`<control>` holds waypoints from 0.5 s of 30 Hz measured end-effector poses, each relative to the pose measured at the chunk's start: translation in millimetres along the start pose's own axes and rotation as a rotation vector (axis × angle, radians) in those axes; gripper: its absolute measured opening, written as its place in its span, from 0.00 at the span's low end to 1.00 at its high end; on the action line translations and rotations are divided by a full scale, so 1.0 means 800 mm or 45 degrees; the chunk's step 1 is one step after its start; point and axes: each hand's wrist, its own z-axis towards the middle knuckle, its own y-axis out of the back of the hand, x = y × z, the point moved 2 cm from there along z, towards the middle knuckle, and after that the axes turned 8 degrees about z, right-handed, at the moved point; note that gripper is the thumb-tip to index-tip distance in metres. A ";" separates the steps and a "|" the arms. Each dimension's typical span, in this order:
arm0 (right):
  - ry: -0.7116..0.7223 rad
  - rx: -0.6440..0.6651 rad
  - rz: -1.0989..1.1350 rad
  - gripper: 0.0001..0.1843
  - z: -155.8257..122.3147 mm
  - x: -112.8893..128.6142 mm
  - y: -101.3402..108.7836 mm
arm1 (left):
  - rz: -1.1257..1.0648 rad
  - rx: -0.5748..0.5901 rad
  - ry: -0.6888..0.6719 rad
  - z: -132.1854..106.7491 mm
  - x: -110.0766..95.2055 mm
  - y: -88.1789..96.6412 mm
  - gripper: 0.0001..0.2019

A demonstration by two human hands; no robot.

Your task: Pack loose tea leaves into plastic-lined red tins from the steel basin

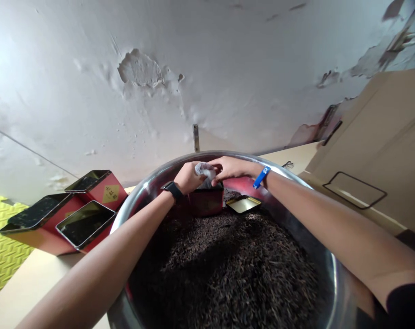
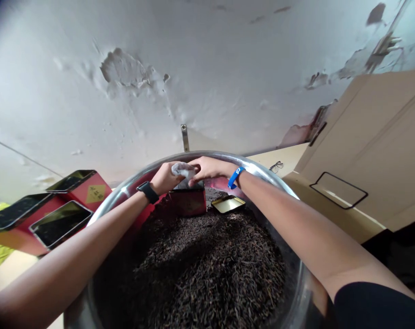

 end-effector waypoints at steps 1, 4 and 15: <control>0.019 0.016 -0.024 0.29 0.000 0.002 -0.004 | -0.045 -0.001 0.034 0.001 0.000 0.000 0.11; -0.016 -0.082 -0.053 0.27 0.007 0.002 -0.023 | -0.121 -0.049 0.087 0.002 0.000 0.001 0.12; -0.342 -0.565 0.096 0.08 0.024 -0.020 -0.047 | -0.243 -0.084 -0.067 0.005 0.007 0.017 0.15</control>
